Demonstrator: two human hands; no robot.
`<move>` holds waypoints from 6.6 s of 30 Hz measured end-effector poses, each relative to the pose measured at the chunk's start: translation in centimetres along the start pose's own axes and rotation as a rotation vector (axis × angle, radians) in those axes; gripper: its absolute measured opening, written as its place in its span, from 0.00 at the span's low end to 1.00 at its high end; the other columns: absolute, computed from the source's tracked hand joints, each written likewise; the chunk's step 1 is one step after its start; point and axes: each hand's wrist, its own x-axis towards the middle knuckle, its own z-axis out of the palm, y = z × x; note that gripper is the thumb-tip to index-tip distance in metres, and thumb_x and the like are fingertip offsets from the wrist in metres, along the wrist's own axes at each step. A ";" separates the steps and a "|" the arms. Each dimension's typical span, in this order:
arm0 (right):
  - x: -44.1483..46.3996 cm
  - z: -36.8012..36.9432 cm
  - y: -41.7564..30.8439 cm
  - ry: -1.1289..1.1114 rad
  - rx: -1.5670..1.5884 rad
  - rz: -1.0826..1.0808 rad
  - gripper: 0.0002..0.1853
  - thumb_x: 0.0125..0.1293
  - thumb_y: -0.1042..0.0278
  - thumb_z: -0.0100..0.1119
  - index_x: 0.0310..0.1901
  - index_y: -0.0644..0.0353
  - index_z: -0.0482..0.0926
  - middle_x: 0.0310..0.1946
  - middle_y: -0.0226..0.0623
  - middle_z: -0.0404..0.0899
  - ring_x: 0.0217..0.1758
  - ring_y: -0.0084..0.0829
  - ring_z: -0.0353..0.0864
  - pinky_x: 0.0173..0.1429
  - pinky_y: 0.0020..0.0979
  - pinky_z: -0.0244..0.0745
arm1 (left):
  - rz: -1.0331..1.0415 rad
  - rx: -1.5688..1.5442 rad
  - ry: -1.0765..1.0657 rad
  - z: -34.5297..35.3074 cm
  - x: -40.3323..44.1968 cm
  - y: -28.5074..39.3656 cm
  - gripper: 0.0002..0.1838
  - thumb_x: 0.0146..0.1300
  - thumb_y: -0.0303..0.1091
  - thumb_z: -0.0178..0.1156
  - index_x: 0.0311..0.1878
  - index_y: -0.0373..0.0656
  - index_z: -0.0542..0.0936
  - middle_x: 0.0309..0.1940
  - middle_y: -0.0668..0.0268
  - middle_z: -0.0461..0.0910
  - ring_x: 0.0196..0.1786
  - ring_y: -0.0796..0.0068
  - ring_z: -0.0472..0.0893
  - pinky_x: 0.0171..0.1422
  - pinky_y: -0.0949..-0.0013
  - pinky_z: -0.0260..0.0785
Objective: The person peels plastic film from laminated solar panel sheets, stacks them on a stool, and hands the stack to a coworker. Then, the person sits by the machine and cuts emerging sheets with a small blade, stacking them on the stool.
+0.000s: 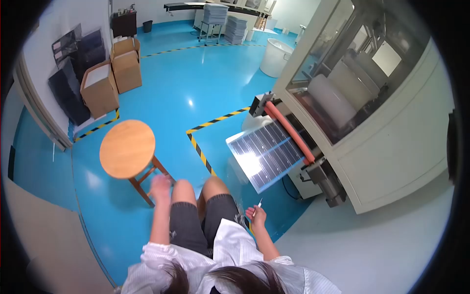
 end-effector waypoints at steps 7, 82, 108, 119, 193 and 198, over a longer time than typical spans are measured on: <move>-1.9 -1.7 -2.8 0.052 0.034 -0.130 0.09 0.63 0.68 0.46 0.41 0.64 0.68 0.28 0.43 0.75 0.26 0.36 0.77 0.31 0.34 0.76 | -0.439 0.322 -0.467 16.8 -9.6 -7.1 0.32 0.63 0.37 0.52 0.66 0.38 0.52 0.54 0.53 0.69 0.53 0.62 0.73 0.54 0.64 0.69; -4.6 29.6 -17.7 -1.076 -1.644 -1.657 0.09 0.46 0.77 0.52 0.32 0.59 0.77 0.26 0.34 0.74 0.32 0.34 0.76 0.38 0.33 0.68 | 0.197 0.753 -0.057 17.4 -6.6 -4.1 0.14 0.58 0.33 0.60 0.21 0.34 0.76 0.13 0.73 0.70 0.17 0.88 0.67 0.21 0.80 0.58; 0.6 19.8 -22.0 -0.325 -1.237 -1.077 0.10 0.61 0.70 0.53 0.44 0.58 0.72 0.21 0.47 0.76 0.28 0.46 0.79 0.30 0.39 0.70 | -0.382 0.454 -0.324 17.6 -12.7 3.6 0.19 0.60 0.30 0.55 0.53 0.34 0.68 0.49 0.61 0.73 0.51 0.73 0.72 0.55 0.70 0.63; 1.4 20.8 -19.7 -0.390 -1.298 -1.104 0.09 0.59 0.72 0.53 0.42 0.59 0.76 0.26 0.49 0.77 0.33 0.49 0.77 0.36 0.41 0.71 | -0.334 0.591 -0.356 18.9 -13.2 5.8 0.18 0.59 0.29 0.55 0.52 0.33 0.69 0.45 0.61 0.74 0.47 0.73 0.75 0.52 0.69 0.67; 4.4 23.8 -27.5 -0.508 -1.881 -1.625 0.09 0.48 0.79 0.51 0.32 0.64 0.78 0.26 0.44 0.74 0.37 0.41 0.75 0.43 0.37 0.70 | -0.360 0.603 -0.479 18.4 -12.7 -1.1 0.13 0.61 0.32 0.57 0.45 0.33 0.74 0.38 0.67 0.76 0.42 0.81 0.73 0.48 0.74 0.66; 6.5 21.6 -32.9 -0.223 -1.864 -1.709 0.08 0.50 0.76 0.52 0.32 0.63 0.78 0.25 0.42 0.73 0.35 0.42 0.76 0.40 0.40 0.71 | -0.363 0.582 -0.442 17.8 -12.9 0.1 0.17 0.56 0.29 0.61 0.49 0.35 0.73 0.42 0.68 0.76 0.44 0.81 0.72 0.50 0.74 0.64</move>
